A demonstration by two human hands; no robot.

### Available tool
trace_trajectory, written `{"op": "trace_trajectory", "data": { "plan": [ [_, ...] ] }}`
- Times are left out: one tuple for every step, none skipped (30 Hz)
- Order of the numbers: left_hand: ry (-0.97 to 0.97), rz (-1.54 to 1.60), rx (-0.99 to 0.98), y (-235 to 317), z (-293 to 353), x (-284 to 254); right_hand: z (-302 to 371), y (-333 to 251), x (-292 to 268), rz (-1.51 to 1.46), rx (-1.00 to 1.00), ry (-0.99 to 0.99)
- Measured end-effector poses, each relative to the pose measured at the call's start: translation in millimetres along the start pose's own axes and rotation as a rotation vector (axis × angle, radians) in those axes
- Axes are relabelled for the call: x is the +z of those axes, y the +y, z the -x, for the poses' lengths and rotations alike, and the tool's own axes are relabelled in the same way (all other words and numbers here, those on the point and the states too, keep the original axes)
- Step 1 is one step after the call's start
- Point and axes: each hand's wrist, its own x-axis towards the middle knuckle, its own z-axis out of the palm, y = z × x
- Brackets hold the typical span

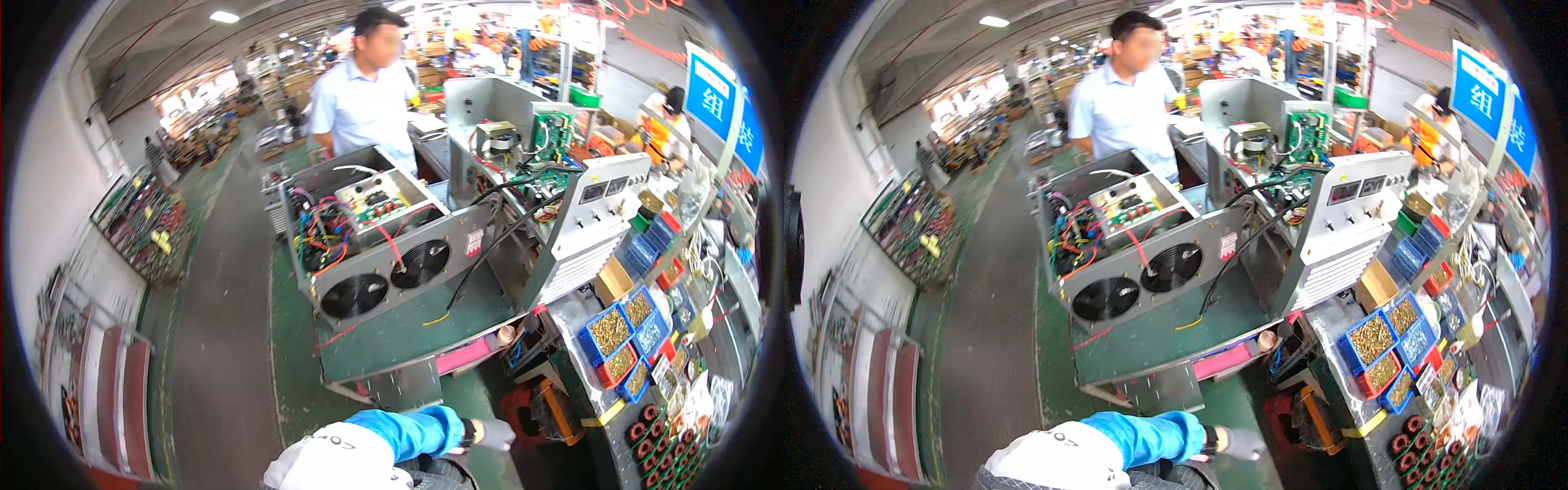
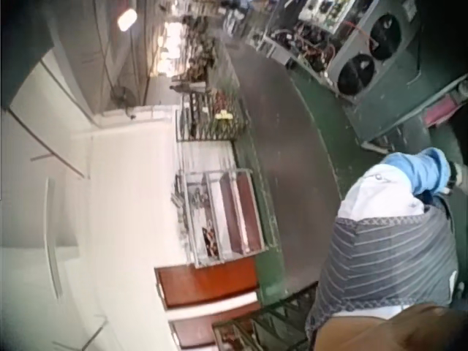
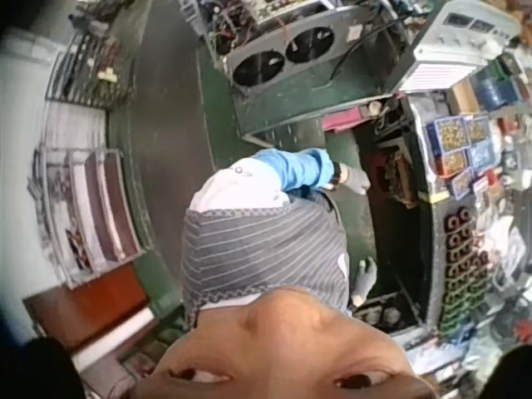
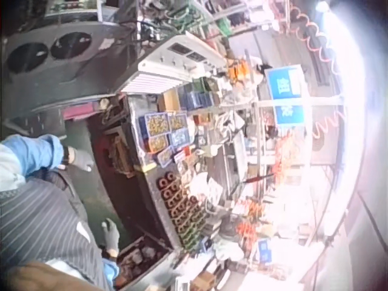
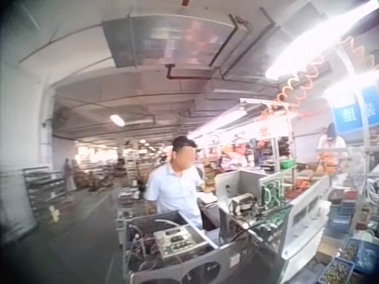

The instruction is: Collaboratively wiring and assembling components of an industrial solar inverter on a workshop table.

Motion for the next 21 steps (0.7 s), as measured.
{"op": "trace_trajectory", "data": {
  "plan": [
    [0.065,-0.005,-0.078,-16.9,6.5,17.6,-0.4,24.8,-12.2,0.045,0.044,-0.029],
    [0.128,-0.011,-0.158,-29.9,19.5,41.5,2.0,50.3,-25.2,0.06,0.021,-0.044],
    [0.159,0.082,-0.246,-43.4,32.4,63.6,1.9,74.8,-36.4,0.121,0.0,-0.073],
    [0.186,0.175,-0.333,-55.7,50.0,87.4,2.6,98.2,-45.5,0.178,-0.018,-0.103],
    [0.238,0.253,-0.448,-64.6,70.0,113.9,4.2,120.7,-52.6,0.163,-0.031,-0.108],
    [0.288,0.331,-0.562,-70.8,92.0,141.6,4.7,142.0,-57.3,0.162,-0.04,-0.121],
    [0.233,0.114,-0.572,-76.1,117.7,167.9,4.3,162.7,-61.3,0.14,-0.049,-0.131],
    [0.158,-0.085,-0.597,-76.6,141.7,194.7,3.8,183.5,-66.3,0.122,-0.056,-0.141],
    [0.004,-0.204,-0.695,-73.2,160.5,220.3,1.3,203.0,-69.0,0.127,-0.063,-0.152],
    [0.024,-0.117,-0.756,-66.9,185.2,243.8,-2.6,220.7,-69.6,0.071,-0.051,-0.179],
    [-0.029,-0.095,-0.757,-59.2,205.2,263.5,-5.8,237.7,-72.1,0.012,-0.034,-0.204],
    [-0.102,-0.077,-0.827,-51.9,218.4,279.2,-8.0,254.1,-77.6,0.011,-0.033,-0.21],
    [-0.108,-0.072,-0.803,-47.0,230.7,290.9,-6.9,269.6,-83.2,0.05,0.055,-0.22],
    [-0.191,-0.188,-0.706,-45.8,235.8,297.9,-7.7,282.6,-87.4,0.085,0.142,-0.223],
    [-0.066,0.071,-0.893,-46.7,236.4,302.3,-4.7,296.1,-95.1,0.098,0.161,-0.187],
    [-0.085,0.175,-0.962,-51.6,229.6,300.8,-2.5,308.2,-100.8,0.085,0.199,-0.159],
    [-0.113,0.129,-0.945,-55.2,220.8,296.8,5.4,319.7,-103.9,-0.016,0.265,-0.084],
    [-0.124,-0.036,-0.871,-64.0,200.5,288.5,12.8,334.3,-111.1,-0.099,0.328,-0.017],
    [-0.125,-0.197,-0.797,-69.3,181.3,278.7,16.0,349.5,-115.4,0.013,0.281,-0.004],
    [-0.117,-0.358,-0.73,-70.5,164.7,267.0,26.0,367.7,-122.5,0.028,0.292,-0.011],
    [-0.147,-0.279,-0.793,-70.1,123.4,249.0,33.3,386.1,-126.6,0.061,0.344,0.048]
  ]
}}
